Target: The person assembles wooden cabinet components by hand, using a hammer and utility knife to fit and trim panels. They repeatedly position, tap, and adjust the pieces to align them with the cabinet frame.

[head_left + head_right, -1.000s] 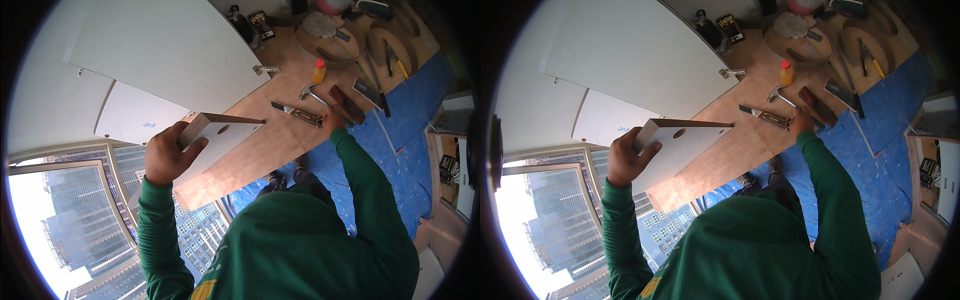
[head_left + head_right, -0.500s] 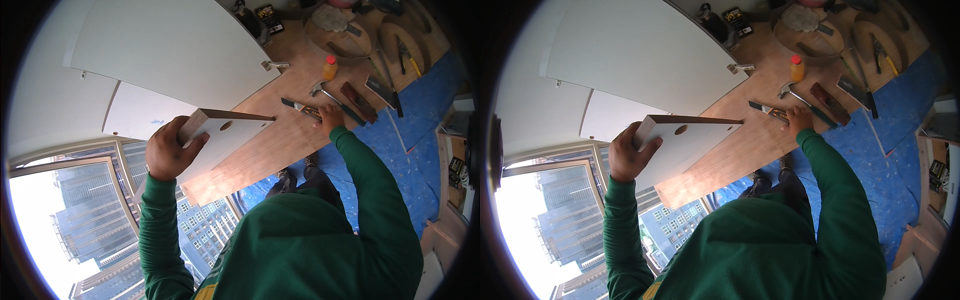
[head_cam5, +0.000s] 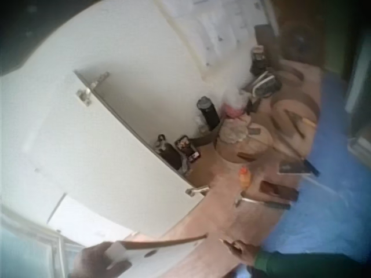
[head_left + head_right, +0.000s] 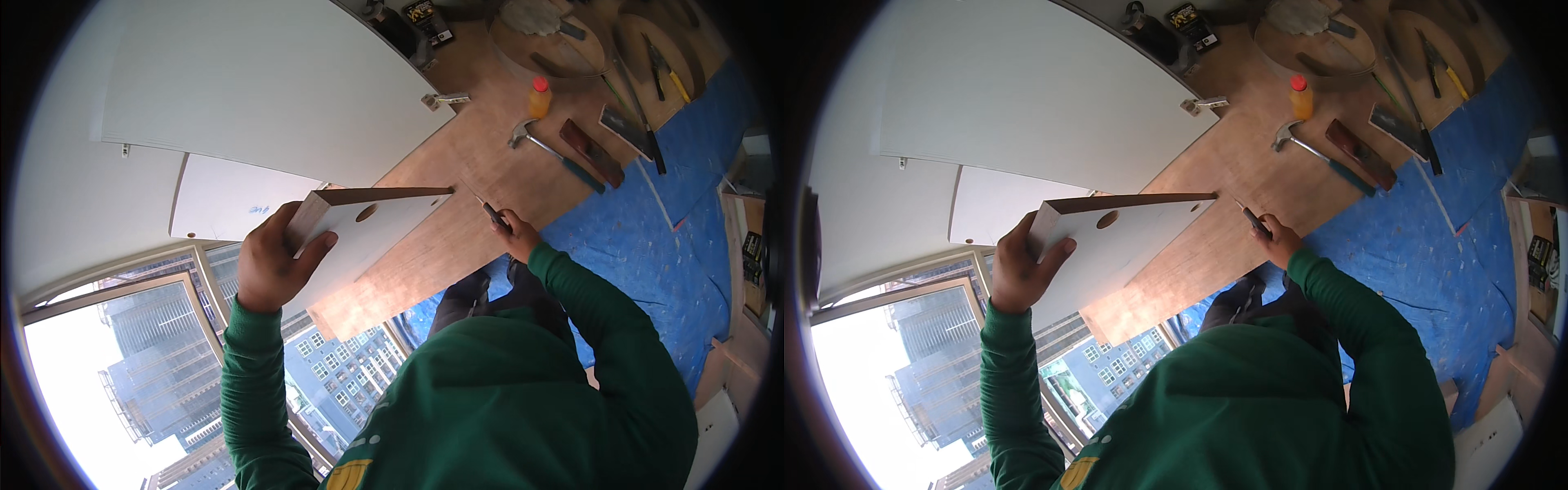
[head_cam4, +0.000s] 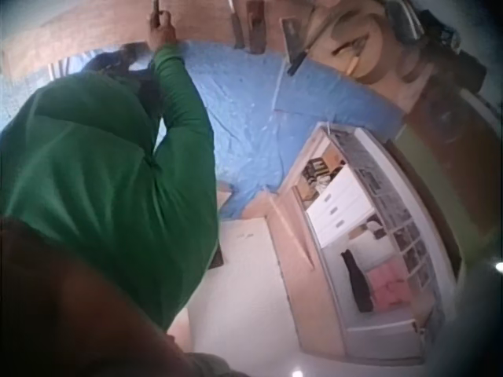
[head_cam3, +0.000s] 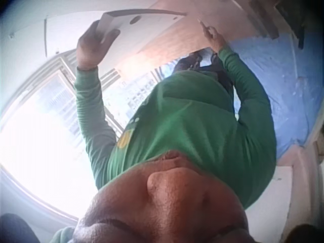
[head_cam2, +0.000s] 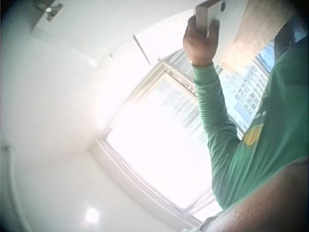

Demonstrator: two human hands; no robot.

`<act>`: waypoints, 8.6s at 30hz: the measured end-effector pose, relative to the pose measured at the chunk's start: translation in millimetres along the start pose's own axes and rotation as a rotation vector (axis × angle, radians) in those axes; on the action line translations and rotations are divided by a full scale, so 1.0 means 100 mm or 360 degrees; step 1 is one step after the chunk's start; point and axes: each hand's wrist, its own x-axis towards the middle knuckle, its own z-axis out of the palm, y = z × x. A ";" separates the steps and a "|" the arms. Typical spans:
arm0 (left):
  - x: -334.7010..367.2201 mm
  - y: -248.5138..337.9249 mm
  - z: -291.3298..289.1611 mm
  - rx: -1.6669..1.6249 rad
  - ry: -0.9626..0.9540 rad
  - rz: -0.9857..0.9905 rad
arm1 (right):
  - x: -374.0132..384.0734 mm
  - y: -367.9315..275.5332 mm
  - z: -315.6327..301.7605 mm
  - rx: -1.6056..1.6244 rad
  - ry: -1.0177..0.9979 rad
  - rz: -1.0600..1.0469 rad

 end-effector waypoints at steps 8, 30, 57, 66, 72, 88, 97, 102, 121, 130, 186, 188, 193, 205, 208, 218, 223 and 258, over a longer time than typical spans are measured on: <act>0.53 -0.02 -0.22 -0.0424 -0.0500 0.0497 | -0.03 0.01 0.41 -0.0285 0.0179 -0.0162; 0.89 -0.31 0.04 -0.1411 -0.0923 0.0654 | 0.13 -0.13 0.67 -0.0379 0.0456 -0.0349; 0.78 -0.22 0.05 -0.1375 -0.0853 0.0513 | -0.16 -0.23 0.48 -0.0331 0.0134 0.0099; 0.75 -0.19 0.04 -0.1349 -0.0848 0.0488 | 0.18 -0.22 0.62 -0.0242 0.0206 -0.0035; 0.81 -0.20 0.02 -0.1277 -0.0992 0.0607 | 0.28 -0.22 0.59 -0.0156 0.0187 -0.0030; 0.80 -0.22 0.03 -0.1261 -0.0926 0.0647 | 0.08 -0.20 0.49 -0.0247 0.0140 -0.0068; 0.78 -0.19 0.01 -0.1303 -0.0995 0.0567 | -0.02 -0.40 0.37 -0.0304 0.0029 0.0225; 0.79 -0.23 0.04 -0.1321 -0.0984 0.0603 | 0.01 -0.47 0.41 -0.0199 0.0124 0.0161; 0.79 -0.19 0.01 -0.1243 -0.1000 0.0636 | -0.06 -0.42 0.39 -0.0315 0.0085 0.0221; 0.77 -0.18 0.02 -0.1253 -0.1001 0.0573 | 0.22 -0.50 0.48 -0.0261 0.0043 0.0176; 0.72 -0.12 -0.04 -0.1278 -0.1009 0.0442 | 0.06 -0.50 0.42 -0.0407 -0.0037 0.0275; 0.75 -0.15 -0.03 -0.1203 -0.0994 0.0578 | 0.03 -0.57 0.34 -0.0422 -0.0070 0.0287; 0.75 -0.16 -0.05 -0.1321 -0.1027 0.0449 | 0.09 -0.78 0.26 -0.0635 -0.0004 0.0302; 0.80 -0.22 -0.03 -0.1361 -0.1050 0.0525 | 0.07 -0.94 -0.07 -0.0661 -0.0074 0.0454; 0.82 -0.23 -0.07 -0.1314 -0.1083 0.0562 | 0.17 -0.89 -0.15 0.0163 -0.0055 0.0748; 0.81 -0.20 -0.08 -0.1244 -0.1100 0.0580 | 0.70 -0.89 -0.22 0.0558 0.0092 0.0607; 0.82 -0.19 -0.06 -0.1267 -0.1074 0.0608 | 0.64 -0.84 -0.22 0.0948 -0.0021 0.0564; 0.78 -0.13 -0.06 -0.1319 -0.1089 0.0464 | 1.63 -0.48 -0.15 -0.0936 0.0521 -0.0266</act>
